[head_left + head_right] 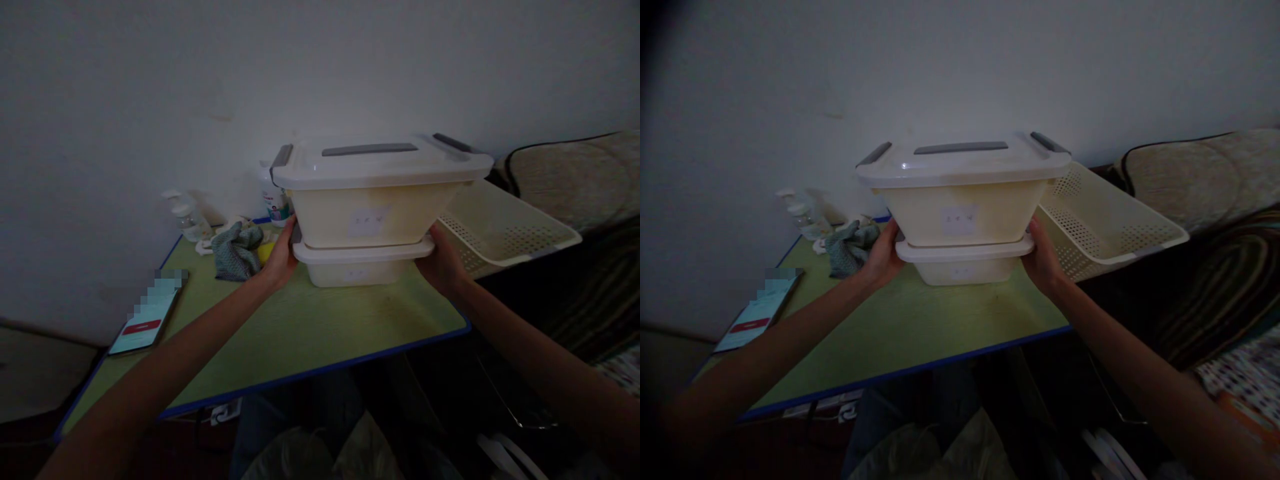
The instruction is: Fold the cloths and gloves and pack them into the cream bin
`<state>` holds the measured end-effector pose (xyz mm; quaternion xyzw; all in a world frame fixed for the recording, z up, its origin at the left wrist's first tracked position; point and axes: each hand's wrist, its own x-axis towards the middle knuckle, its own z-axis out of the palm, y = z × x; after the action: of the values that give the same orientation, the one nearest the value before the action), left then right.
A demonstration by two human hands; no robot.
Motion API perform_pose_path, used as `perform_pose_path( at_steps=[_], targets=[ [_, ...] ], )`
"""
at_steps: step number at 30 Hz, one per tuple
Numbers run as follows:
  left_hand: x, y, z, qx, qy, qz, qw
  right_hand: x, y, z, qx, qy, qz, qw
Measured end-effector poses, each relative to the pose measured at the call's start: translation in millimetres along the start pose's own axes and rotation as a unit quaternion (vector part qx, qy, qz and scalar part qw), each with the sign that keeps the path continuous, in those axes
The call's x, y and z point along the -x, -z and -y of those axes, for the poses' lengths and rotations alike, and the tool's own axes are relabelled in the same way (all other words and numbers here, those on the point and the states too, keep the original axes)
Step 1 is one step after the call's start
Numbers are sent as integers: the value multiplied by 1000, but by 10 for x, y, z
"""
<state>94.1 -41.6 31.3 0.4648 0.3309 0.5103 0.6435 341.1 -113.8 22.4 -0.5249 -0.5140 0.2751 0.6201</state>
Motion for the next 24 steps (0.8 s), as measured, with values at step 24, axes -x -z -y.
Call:
perform_pose_path(
  at_steps=[24],
  targets=[
    [82,-614,-1056,25,-35,13,999,-291,139,1104,-230,-13,-41,972]
  ],
)
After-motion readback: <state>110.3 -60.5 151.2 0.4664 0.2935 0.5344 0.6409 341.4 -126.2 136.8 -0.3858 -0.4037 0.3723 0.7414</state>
